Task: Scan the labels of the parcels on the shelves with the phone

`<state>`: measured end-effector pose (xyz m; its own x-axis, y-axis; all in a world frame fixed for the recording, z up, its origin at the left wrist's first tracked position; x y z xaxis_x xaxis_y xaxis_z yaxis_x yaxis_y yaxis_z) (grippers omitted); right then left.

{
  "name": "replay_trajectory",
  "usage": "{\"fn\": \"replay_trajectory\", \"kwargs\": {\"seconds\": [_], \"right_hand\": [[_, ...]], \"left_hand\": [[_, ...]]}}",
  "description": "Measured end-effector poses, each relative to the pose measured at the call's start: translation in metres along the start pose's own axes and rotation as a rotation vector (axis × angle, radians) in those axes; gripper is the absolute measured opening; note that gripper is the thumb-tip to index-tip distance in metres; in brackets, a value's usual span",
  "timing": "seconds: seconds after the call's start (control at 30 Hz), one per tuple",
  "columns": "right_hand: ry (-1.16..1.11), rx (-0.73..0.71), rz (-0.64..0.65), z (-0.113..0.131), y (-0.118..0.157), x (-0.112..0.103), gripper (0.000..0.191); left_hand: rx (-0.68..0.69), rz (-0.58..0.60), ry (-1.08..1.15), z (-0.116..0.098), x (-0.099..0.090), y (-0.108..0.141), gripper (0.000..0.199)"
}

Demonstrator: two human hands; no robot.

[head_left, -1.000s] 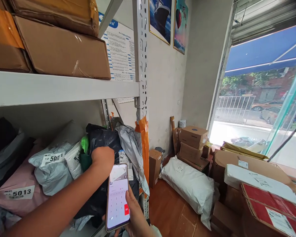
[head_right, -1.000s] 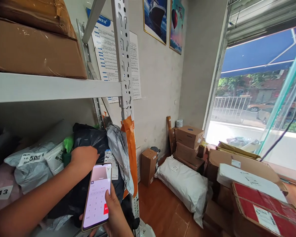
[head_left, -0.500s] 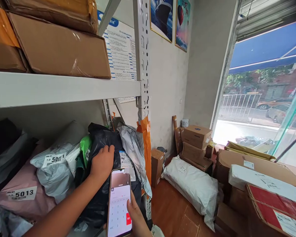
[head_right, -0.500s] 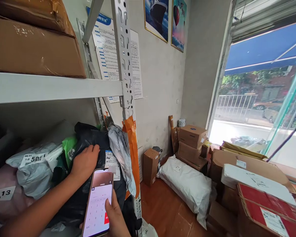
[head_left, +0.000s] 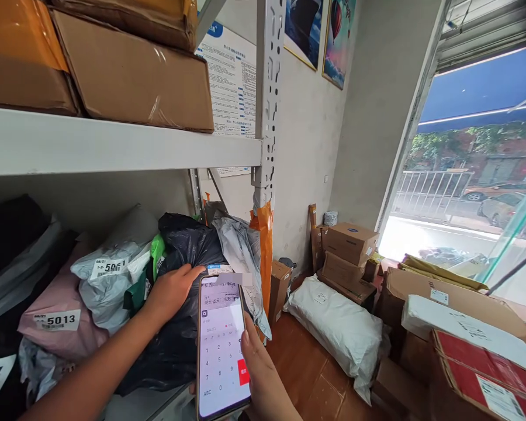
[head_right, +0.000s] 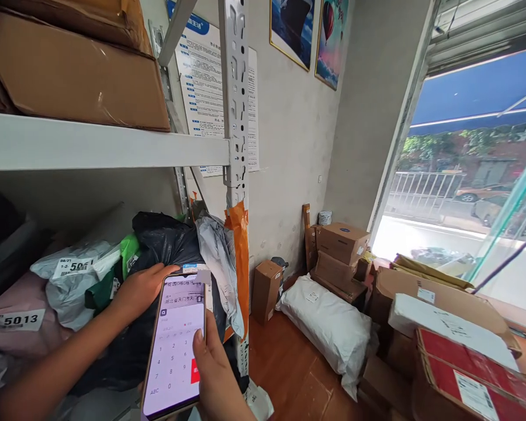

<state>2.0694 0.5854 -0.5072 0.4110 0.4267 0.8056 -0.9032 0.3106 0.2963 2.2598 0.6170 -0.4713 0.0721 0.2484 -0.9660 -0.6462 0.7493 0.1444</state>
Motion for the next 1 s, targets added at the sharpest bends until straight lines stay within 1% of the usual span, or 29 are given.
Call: {"fn": "replay_trajectory", "kwargs": {"seconds": [0.07, 0.1, 0.2, 0.37, 0.47, 0.63, 0.83, 0.93, 1.0], "right_hand": [[0.002, -0.035, -0.091, 0.009, 0.007, 0.001, 0.09], [0.0, -0.037, -0.102, 0.012, 0.01, 0.004, 0.09], [0.005, -0.018, -0.073, 0.017, 0.014, 0.011, 0.092], [0.058, -0.006, -0.126, 0.018, 0.015, 0.007, 0.091], [0.059, -0.024, -0.109, 0.019, 0.014, 0.008, 0.089], [0.049, -0.002, -0.114, 0.019, 0.014, 0.009, 0.098], [0.018, -0.009, -0.093, 0.019, 0.013, 0.01, 0.099], [0.012, -0.019, -0.074, 0.019, 0.012, 0.01, 0.092], [0.024, -0.023, -0.087, 0.02, 0.012, 0.009, 0.09]], "left_hand": [[0.011, -0.037, 0.047, 0.001, 0.001, 0.0, 0.04], [0.019, -0.053, 0.075, 0.001, 0.0, 0.001, 0.039], [0.033, -0.086, 0.145, 0.002, -0.003, 0.003, 0.033], [0.029, -0.078, 0.166, 0.002, -0.006, 0.005, 0.029], [0.018, -0.064, 0.16, 0.002, -0.006, 0.004, 0.029], [0.007, -0.049, 0.128, 0.001, -0.004, 0.004, 0.026], [-0.003, -0.026, 0.097, 0.001, -0.001, 0.004, 0.028], [-0.004, -0.053, 0.098, 0.002, -0.002, 0.004, 0.028], [0.012, -0.083, 0.114, 0.002, -0.003, 0.005, 0.027]]}}
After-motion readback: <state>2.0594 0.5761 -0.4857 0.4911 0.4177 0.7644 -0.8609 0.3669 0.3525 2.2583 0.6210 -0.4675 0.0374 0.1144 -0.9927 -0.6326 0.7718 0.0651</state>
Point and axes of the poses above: each hand's wrist, its own y-axis away from the middle knuckle, its own x-axis out of the palm, z = x × y, the point moved 8 cm from there along -y, towards the middle knuckle, and after that the axes turned 4 degrees about -x, right-handed, at the moved point
